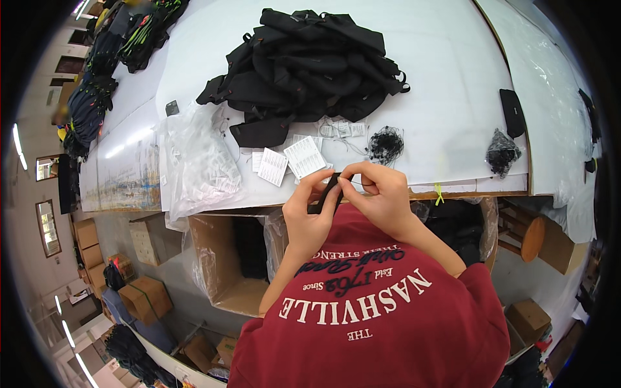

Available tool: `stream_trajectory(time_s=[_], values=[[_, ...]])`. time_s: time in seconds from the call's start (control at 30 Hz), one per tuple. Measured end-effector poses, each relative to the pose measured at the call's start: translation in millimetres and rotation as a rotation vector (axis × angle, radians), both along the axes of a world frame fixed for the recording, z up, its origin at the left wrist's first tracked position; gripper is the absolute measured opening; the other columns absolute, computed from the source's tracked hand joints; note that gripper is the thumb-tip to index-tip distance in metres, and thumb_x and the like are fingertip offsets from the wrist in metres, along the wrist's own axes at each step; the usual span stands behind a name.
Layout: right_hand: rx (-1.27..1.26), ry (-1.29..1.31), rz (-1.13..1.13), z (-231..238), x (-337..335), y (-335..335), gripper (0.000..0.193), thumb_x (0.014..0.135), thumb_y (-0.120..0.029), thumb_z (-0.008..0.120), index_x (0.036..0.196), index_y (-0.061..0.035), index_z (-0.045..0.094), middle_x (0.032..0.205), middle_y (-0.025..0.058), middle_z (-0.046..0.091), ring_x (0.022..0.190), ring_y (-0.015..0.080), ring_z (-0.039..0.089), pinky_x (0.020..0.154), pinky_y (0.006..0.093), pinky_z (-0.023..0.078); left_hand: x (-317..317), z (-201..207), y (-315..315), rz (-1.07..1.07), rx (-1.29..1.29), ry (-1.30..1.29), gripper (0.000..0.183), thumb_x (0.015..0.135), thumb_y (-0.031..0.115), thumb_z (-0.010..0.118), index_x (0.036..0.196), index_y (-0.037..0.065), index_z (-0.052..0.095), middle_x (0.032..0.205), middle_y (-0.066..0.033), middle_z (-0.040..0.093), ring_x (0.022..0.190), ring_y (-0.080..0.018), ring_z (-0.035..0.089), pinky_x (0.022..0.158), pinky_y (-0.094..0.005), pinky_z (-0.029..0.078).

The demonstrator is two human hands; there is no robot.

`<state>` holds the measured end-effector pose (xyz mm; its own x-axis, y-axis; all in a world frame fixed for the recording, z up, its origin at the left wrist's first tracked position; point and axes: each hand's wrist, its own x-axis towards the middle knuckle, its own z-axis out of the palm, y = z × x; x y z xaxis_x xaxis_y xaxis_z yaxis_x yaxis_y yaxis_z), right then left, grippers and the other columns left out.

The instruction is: Gathering black cases/pouches, placing them on a table, and attaching small black tags with string to them.

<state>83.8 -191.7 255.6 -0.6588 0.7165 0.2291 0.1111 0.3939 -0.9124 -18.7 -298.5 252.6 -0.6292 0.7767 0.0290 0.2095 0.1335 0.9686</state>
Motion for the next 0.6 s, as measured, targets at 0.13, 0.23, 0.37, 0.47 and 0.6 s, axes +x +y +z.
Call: stream_trajectory(time_s=[0.13, 0.23, 0.37, 0.47, 0.6], values=[[-0.082, -0.072, 0.001, -3.7, -0.3, 1.5, 0.011, 0.078, -0.01, 0.067, 0.085, -0.004, 0.062, 0.052, 0.0028, 0.046, 0.043, 0.0101, 0.038, 0.042, 0.0249, 0.03, -4.3, -7.6, 2.3, -0.025, 0.025, 0.267, 0.027, 0.079, -0.003, 0.066, 0.105, 0.002, 0.061, 0.078, -0.007, 0.064, 0.068, -0.0116, 0.062, 0.061, -0.0238, 0.049], [-0.331, -0.057, 0.038, -9.4, -3.1, 6.3, 0.013, 0.081, -0.013, 0.066, 0.087, -0.0026, 0.061, 0.05, 0.0016, 0.047, 0.043, 0.0073, 0.039, 0.042, 0.0237, 0.031, -8.8, -9.0, 5.1, -0.056, 0.032, 0.285, 0.026, 0.08, -0.002, 0.066, 0.105, 0.001, 0.06, 0.08, -0.0076, 0.064, 0.069, -0.0121, 0.063, 0.061, -0.0247, 0.05], [-0.732, -0.07, 0.222, -26.7, -1.3, 21.0, 0.014, 0.085, -0.014, 0.064, 0.09, -0.001, 0.059, 0.053, -0.0001, 0.053, 0.048, 0.0034, 0.047, 0.045, 0.0209, 0.035, -19.6, -20.9, 7.4, -0.155, 0.025, -0.213, 0.022, 0.085, 0.001, 0.062, 0.106, 0.001, 0.059, 0.083, -0.0065, 0.064, 0.072, -0.0104, 0.062, 0.061, -0.0229, 0.049], [-0.828, 0.004, 0.266, -38.9, -0.6, 23.8, 0.015, 0.086, -0.014, 0.063, 0.091, 0.0001, 0.058, 0.062, 0.0022, 0.058, 0.054, 0.0055, 0.053, 0.049, 0.0203, 0.04, -30.8, -26.5, 7.2, -0.205, -0.005, -0.434, 0.017, 0.09, 0.006, 0.056, 0.107, 0.001, 0.058, 0.083, -0.004, 0.063, 0.07, -0.0081, 0.059, 0.06, -0.0201, 0.047], [-0.896, 0.072, 0.368, -49.2, -2.2, 25.9, 0.017, 0.088, -0.017, 0.061, 0.09, -0.0003, 0.058, 0.069, 0.0027, 0.059, 0.055, 0.0071, 0.054, 0.051, 0.021, 0.043, -39.7, -39.5, 12.0, -0.322, 0.002, -0.427, 0.01, 0.093, 0.007, 0.052, 0.1, 0.0, 0.055, 0.082, -0.0037, 0.06, 0.069, -0.0075, 0.056, 0.059, -0.0203, 0.045]])
